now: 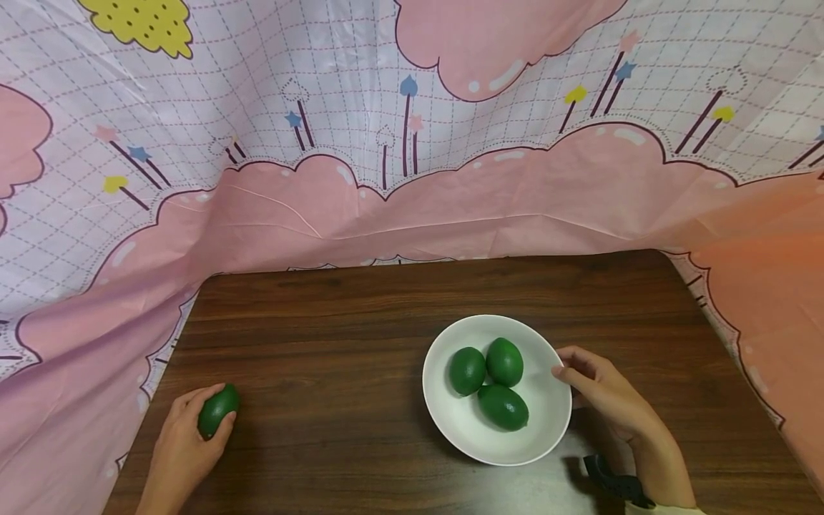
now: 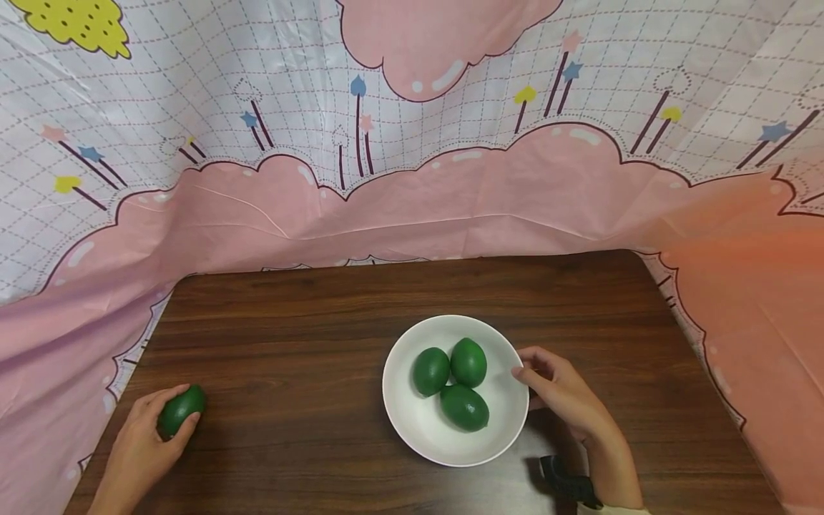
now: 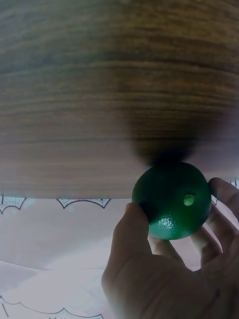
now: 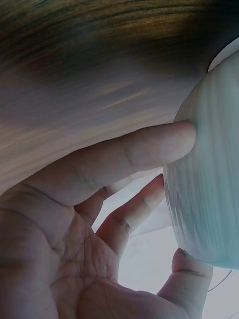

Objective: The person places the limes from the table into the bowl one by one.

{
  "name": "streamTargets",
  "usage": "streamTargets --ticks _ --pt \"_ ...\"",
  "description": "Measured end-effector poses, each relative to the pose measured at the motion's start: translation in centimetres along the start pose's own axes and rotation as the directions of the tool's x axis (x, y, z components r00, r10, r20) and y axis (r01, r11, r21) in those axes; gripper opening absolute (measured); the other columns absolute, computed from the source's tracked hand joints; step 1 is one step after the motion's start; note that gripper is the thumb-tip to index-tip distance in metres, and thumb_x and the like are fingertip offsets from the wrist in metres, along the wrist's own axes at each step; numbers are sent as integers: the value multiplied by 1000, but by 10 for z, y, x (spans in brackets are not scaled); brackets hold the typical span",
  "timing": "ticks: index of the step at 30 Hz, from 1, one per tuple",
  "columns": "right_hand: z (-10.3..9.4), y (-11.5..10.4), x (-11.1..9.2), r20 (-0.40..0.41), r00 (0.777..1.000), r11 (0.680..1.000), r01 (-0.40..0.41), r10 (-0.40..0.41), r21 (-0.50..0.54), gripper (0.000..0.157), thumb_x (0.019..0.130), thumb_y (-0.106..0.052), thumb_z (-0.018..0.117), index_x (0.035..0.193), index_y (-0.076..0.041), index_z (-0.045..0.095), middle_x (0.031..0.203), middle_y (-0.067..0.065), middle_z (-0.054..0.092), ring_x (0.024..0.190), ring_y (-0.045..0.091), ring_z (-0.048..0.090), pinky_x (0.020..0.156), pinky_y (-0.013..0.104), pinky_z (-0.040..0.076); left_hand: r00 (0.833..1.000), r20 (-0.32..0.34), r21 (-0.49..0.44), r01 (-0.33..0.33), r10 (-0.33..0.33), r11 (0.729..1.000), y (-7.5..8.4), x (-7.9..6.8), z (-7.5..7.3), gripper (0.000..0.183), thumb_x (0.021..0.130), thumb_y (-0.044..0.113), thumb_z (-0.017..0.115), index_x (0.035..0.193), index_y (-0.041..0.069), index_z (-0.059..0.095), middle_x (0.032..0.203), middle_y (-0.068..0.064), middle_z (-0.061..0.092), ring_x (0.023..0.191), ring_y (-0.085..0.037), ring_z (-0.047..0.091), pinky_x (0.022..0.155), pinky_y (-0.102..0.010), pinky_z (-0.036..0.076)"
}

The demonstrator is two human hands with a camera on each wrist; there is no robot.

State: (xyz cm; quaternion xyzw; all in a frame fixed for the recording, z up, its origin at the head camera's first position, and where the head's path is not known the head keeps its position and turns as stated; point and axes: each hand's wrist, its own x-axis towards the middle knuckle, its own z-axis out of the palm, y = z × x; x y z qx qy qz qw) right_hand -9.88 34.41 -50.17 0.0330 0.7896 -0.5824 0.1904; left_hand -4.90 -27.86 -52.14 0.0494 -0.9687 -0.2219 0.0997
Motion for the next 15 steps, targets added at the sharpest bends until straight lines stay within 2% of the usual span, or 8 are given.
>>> streamTargets --ticks 15 --pt "-1 1 0 2 1000 1000 0 0 5 44 109 -26 59 143 0 55 119 13 64 99 17 67 78 40 65 999 40 -7 -10 11 1000 0 5 -4 53 87 12 83 136 4 66 130 -33 57 102 -51 66 69 -62 57"
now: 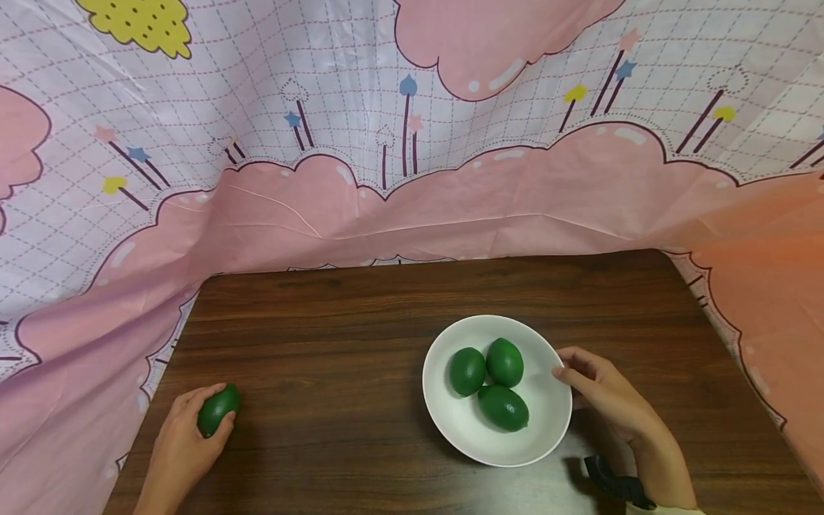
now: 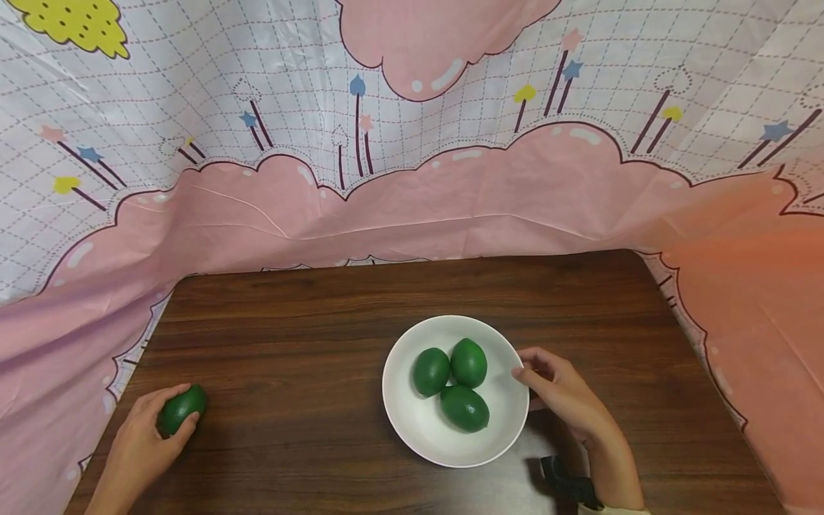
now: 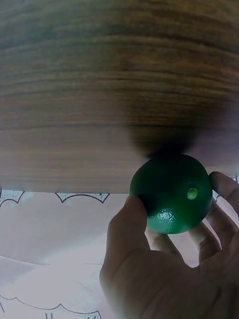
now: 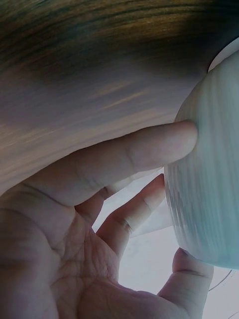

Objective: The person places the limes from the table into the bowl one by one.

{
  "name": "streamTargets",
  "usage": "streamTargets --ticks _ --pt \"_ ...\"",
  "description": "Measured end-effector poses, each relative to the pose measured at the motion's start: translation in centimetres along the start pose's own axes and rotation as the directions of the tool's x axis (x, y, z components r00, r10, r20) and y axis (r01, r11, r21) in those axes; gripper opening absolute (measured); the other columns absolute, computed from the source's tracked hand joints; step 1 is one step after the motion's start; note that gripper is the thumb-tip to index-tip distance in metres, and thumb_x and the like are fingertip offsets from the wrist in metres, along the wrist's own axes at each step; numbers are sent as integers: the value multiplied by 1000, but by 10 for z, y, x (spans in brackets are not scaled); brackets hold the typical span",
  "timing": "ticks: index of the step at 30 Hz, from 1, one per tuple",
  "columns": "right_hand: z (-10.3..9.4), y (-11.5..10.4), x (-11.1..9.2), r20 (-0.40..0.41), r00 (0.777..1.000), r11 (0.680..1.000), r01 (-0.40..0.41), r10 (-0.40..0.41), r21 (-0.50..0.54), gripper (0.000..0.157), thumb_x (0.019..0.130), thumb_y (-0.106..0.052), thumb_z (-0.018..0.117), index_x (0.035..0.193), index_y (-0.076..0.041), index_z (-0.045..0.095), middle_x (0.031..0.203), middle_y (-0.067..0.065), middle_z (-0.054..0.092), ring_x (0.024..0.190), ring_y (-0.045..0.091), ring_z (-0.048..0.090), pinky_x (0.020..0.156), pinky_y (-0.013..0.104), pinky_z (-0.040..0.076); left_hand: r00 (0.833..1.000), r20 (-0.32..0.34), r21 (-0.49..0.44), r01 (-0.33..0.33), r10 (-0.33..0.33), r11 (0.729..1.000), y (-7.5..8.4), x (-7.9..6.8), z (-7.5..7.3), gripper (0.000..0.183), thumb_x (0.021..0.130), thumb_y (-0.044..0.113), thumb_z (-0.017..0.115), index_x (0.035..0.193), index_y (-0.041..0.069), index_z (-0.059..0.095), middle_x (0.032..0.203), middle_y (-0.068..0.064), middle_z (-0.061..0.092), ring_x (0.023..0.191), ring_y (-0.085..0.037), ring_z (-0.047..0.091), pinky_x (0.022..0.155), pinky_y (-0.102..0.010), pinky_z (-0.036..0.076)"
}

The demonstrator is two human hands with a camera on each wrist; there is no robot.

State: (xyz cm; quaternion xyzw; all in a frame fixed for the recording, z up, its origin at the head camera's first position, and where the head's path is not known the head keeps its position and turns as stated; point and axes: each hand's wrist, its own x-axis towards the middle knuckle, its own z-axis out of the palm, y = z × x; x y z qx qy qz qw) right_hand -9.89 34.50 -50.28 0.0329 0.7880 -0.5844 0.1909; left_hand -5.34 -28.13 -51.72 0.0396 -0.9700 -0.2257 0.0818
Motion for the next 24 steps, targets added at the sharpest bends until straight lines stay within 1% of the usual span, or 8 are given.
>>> streamTargets --ticks 8,13,14,21,24 --pt "0 0 0 1 1000 1000 0 0 -3 44 109 -27 59 144 0 55 120 15 64 99 17 67 78 40 65 1000 14 -1 6 -6 1000 -3 1 0 53 88 13 83 137 5 66 131 -34 57 99 -50 67 66 -57 57" --pt "0 0 0 0 1000 1000 -7 7 -4 44 109 -27 59 144 0 55 121 15 63 100 17 66 78 40 65 1000 8 6 23 -23 1000 -2 0 1 52 88 14 82 137 5 65 132 -34 57 99 -51 68 67 -58 58" --pt "0 0 0 0 1000 1000 -9 9 -4 45 109 -27 59 144 0 55 121 15 63 100 17 66 79 40 65 1000 4 8 25 -25 1000 -1 0 1 52 88 14 82 137 5 66 132 -33 58 99 -50 68 66 -56 58" --pt "0 0 0 4 1000 1000 -1 1 -3 45 109 -27 58 144 0 55 122 17 63 99 17 67 78 40 65 1000 2 -8 26 -26 1000 1 -1 2 52 88 14 82 137 5 66 133 -33 58 99 -50 69 67 -56 58" --pt "0 1 0 3 1000 1000 -1 1 -8 44 109 -27 58 144 0 55 122 17 63 100 17 67 78 40 65 1000 -11 -13 24 -25 1000 2 -2 3 52 87 14 82 136 6 67 133 -31 59 99 -49 69 66 -51 57"
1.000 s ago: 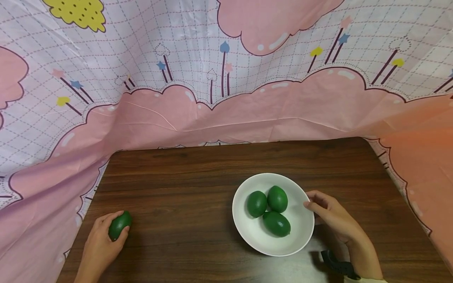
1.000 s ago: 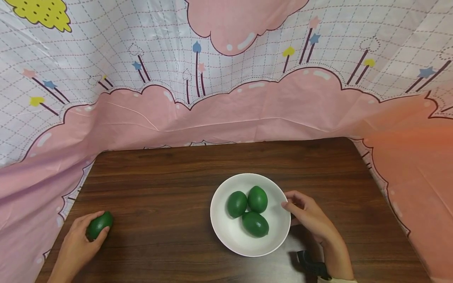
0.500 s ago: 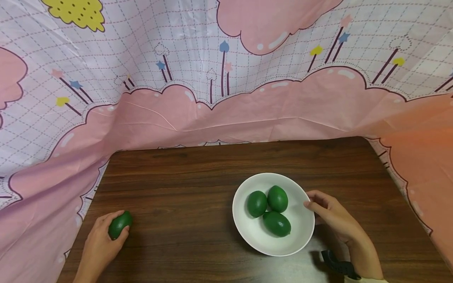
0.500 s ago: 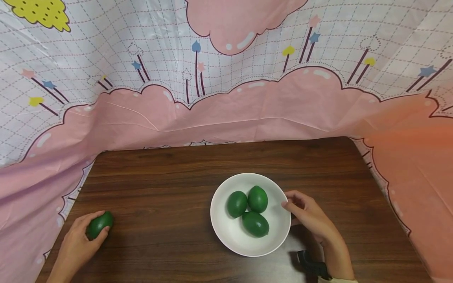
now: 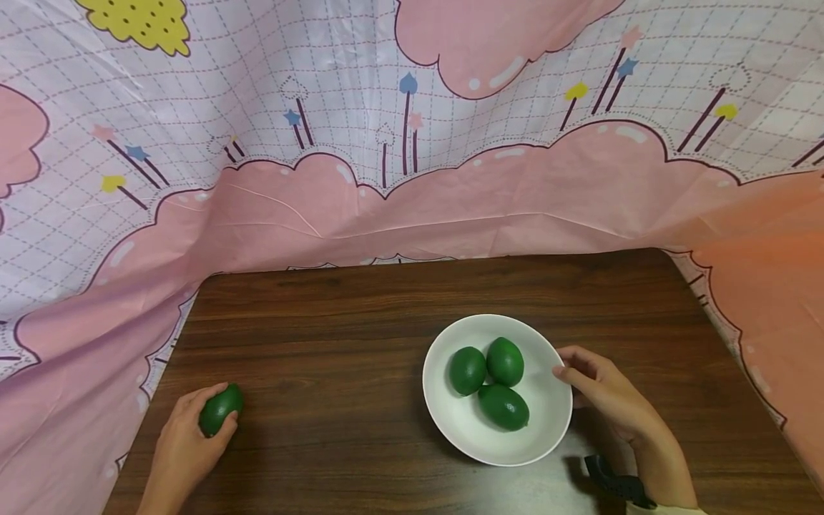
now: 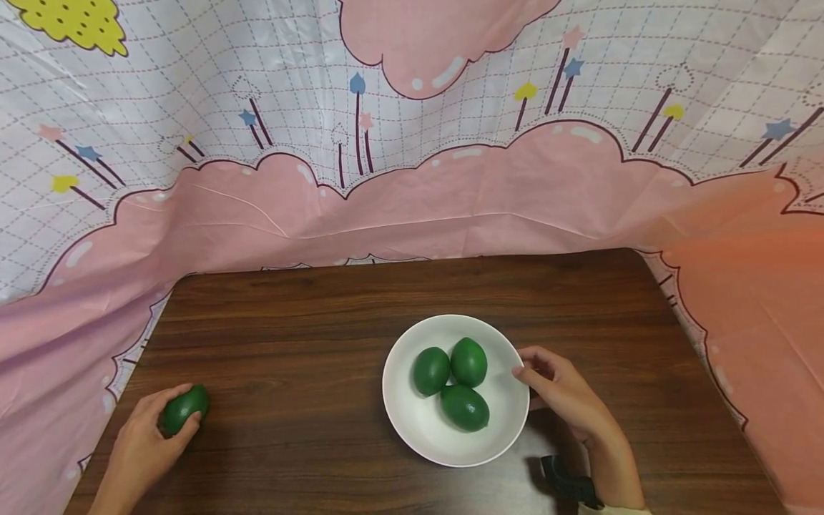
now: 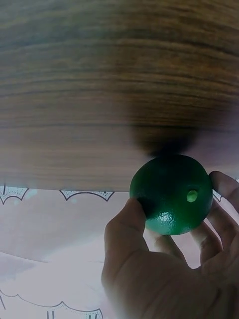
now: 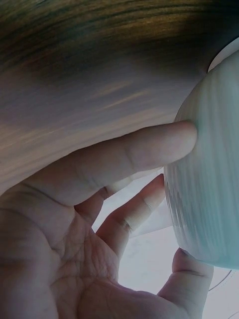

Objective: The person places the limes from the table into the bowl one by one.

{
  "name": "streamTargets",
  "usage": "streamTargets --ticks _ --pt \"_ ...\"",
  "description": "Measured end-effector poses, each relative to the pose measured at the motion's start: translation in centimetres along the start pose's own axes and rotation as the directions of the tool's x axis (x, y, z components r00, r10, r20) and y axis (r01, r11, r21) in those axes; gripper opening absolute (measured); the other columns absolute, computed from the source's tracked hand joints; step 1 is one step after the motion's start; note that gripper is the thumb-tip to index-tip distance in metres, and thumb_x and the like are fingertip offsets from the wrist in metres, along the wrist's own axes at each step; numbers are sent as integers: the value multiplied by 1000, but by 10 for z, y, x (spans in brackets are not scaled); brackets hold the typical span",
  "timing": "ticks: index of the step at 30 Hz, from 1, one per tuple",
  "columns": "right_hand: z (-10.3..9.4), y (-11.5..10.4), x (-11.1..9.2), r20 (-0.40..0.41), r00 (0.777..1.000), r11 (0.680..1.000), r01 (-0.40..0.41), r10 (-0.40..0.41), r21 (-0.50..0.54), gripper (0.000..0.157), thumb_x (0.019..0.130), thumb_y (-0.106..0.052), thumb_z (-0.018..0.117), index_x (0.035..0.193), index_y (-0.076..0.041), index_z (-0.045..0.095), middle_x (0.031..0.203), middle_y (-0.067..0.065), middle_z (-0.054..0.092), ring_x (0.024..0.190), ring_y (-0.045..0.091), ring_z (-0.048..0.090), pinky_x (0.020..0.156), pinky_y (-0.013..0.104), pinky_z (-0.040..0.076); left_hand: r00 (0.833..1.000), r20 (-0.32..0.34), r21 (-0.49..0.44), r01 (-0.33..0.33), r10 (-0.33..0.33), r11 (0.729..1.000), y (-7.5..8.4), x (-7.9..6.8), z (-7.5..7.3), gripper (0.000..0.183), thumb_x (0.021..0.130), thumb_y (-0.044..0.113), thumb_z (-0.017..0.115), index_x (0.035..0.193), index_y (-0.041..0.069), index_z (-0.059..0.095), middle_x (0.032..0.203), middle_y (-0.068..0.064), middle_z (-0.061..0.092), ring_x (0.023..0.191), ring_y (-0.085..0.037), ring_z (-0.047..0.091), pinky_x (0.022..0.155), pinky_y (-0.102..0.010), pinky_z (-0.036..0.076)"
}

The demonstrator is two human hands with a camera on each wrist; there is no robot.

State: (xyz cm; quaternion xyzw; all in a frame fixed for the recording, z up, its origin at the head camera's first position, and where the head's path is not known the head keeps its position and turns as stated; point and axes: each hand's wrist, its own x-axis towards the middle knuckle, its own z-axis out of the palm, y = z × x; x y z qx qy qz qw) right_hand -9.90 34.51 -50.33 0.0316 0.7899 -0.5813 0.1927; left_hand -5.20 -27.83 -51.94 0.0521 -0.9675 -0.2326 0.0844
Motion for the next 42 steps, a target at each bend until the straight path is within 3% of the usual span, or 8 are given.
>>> streamTargets --ticks 7,15,22,25,27,32,34,42 --pt "0 0 0 -3 1000 1000 -7 7 -1 45 109 -27 59 144 0 54 123 18 63 100 18 67 79 39 66 1000 -13 -11 0 0 1000 6 -1 1 52 87 15 83 136 7 67 133 -30 61 97 -47 70 66 -45 57" --pt "0 0 0 -5 1000 1000 -4 4 -7 45 109 -28 59 144 0 55 123 18 64 100 17 67 79 40 65 1000 -19 -86 -10 9 996 16 0 3 52 88 13 84 136 6 67 131 -31 61 94 -39 71 61 -17 51" --pt "0 -1 0 -9 1000 1000 -8 8 -4 45 108 -28 59 143 0 55 123 18 64 100 18 67 79 40 65 999 18 -176 38 -35 984 23 1 4 52 93 15 81 141 6 64 135 -28 60 111 -39 67 68 -7 55" --pt "0 -1 1 -7 1000 1000 -17 17 -2 46 108 -28 59 144 0 54 124 19 64 100 18 67 79 40 65 997 51 -205 69 -60 976 26 2 3 53 95 18 80 143 8 62 138 -26 59 112 -33 67 69 -7 55" --pt "0 -1 1 -6 1000 1000 -20 20 -1 46 108 -29 59 144 0 54 125 19 64 100 18 67 79 40 66 994 81 -232 91 -74 968 27 2 3 53 96 20 79 145 9 61 139 -26 58 107 -22 70 69 -10 57" --pt "1 -1 1 -5 1000 1000 -17 17 3 46 108 -28 59 144 1 54 124 19 64 100 17 67 79 40 66 982 166 -350 140 -86 926 29 3 4 54 100 22 75 149 8 56 137 -33 64 86 0 73 69 -18 60" --pt "1 -1 2 -5 1000 1000 -18 18 3 46 108 -28 59 144 1 54 124 19 64 100 17 67 79 40 66 980 184 -383 146 -79 912 30 4 4 55 101 21 73 150 7 54 136 -36 65 83 3 74 70 -18 61" --pt "0 -1 1 -9 1000 1000 -12 12 -5 46 108 -29 59 144 0 54 123 18 63 100 18 67 78 41 65 985 161 -420 125 -62 899 30 5 5 53 101 19 73 150 6 55 134 -32 68 93 14 66 73 -14 60"
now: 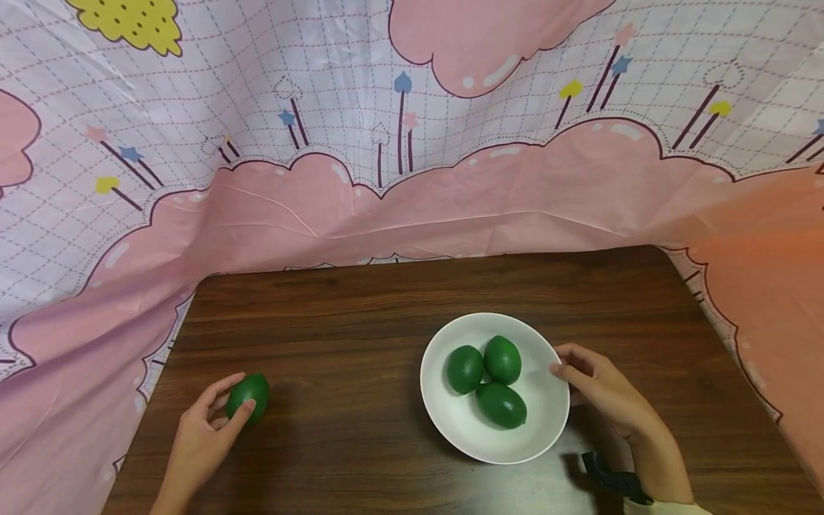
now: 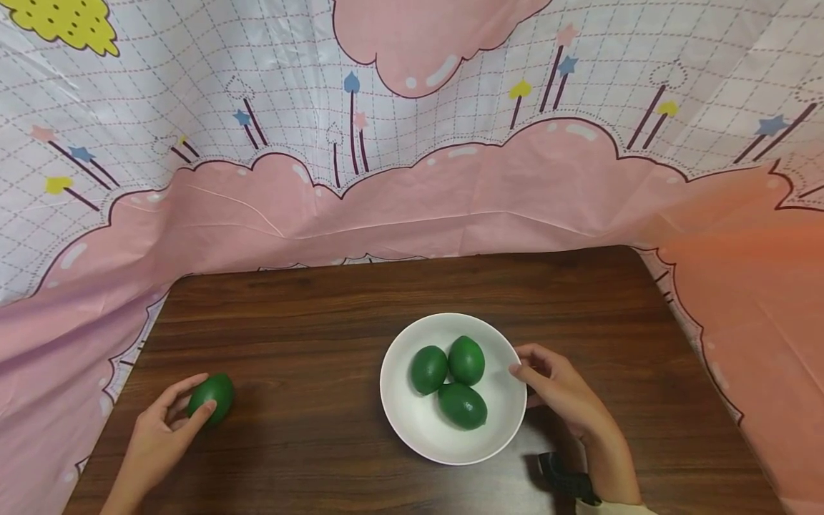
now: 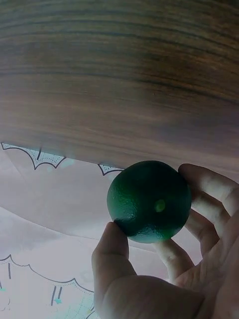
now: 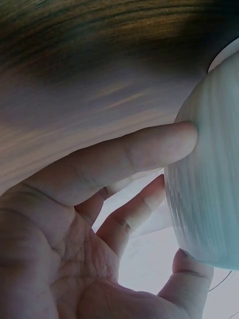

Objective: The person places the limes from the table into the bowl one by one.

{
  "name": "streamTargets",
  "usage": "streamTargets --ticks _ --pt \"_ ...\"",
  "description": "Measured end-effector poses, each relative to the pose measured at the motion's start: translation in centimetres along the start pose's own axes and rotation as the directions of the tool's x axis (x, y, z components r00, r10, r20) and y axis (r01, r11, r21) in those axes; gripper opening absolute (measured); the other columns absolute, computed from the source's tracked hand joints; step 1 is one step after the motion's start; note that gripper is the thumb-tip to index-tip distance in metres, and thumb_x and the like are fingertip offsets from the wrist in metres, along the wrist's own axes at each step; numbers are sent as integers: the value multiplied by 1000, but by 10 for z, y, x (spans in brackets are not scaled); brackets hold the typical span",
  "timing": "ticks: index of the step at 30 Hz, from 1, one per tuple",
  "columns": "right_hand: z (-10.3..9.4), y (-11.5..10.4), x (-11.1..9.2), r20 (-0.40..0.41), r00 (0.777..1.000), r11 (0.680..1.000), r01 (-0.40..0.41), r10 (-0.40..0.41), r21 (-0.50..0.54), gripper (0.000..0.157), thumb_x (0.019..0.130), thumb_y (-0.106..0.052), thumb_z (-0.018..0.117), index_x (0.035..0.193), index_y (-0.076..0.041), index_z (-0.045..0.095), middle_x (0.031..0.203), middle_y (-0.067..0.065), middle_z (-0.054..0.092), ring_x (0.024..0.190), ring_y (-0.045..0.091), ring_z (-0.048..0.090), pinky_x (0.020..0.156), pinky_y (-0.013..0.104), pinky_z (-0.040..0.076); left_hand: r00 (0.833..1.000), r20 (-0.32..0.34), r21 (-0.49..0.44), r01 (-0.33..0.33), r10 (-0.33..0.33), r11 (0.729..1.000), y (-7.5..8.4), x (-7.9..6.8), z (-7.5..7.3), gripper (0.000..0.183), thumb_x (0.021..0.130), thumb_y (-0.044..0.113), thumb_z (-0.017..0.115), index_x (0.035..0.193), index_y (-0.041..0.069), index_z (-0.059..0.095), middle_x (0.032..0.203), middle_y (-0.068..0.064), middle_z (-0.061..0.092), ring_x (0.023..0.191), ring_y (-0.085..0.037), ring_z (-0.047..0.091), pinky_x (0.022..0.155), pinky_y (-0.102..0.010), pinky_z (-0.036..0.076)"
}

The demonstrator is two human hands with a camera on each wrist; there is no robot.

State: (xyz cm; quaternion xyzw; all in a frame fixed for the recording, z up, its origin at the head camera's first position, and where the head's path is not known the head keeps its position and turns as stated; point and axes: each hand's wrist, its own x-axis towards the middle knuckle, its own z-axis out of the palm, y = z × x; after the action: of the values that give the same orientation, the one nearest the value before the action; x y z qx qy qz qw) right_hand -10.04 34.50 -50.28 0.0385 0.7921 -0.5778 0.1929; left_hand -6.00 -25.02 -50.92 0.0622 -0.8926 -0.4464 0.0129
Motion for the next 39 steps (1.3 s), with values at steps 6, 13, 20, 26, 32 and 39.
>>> streamTargets --ticks 6,13,20,26,32,39 --pt "0 1 0 2 1000 1000 4 -4 9 46 108 -29 59 143 0 55 121 15 64 99 17 67 78 41 65 1000 -5 -23 -5 5 1000 0 0 3 52 101 18 73 149 5 55 135 -33 67 94 14 66 73 -14 61" --pt "-1 3 0 2 1000 1000 0 0 25 45 108 -28 60 143 1 55 121 15 64 99 17 68 78 41 66 1000 22 -59 -18 19 998 5 3 9 52 103 18 71 150 5 54 139 -31 65 99 16 65 76 -17 62" --pt "-1 2 1 2 1000 1000 -14 14 15 46 108 -29 59 144 -1 55 123 17 64 100 18 67 79 40 66 999 37 -73 -5 8 997 13 7 13 53 103 21 71 151 6 54 144 -29 63 103 19 62 77 -16 61" --pt "-3 2 2 3 1000 1000 -3 3 8 45 108 -29 59 144 -2 56 123 18 63 100 19 67 78 41 66 999 34 -68 -4 7 998 16 8 16 52 103 20 71 150 5 54 142 -29 64 102 19 62 77 -16 61" --pt "-5 2 2 4 1000 1000 8 -8 9 46 108 -29 60 144 -1 55 124 19 63 100 19 67 78 40 66 999 50 -85 -17 21 996 18 9 19 54 102 20 72 150 4 53 141 -30 64 102 16 65 78 -17 62" --pt "-3 3 0 22 1000 1000 9 -9 28 45 108 -28 60 144 0 55 123 16 64 100 17 67 79 40 66 998 58 -111 -31 38 993 18 10 23 52 103 17 71 149 4 54 139 -29 65 102 14 66 78 -18 62"
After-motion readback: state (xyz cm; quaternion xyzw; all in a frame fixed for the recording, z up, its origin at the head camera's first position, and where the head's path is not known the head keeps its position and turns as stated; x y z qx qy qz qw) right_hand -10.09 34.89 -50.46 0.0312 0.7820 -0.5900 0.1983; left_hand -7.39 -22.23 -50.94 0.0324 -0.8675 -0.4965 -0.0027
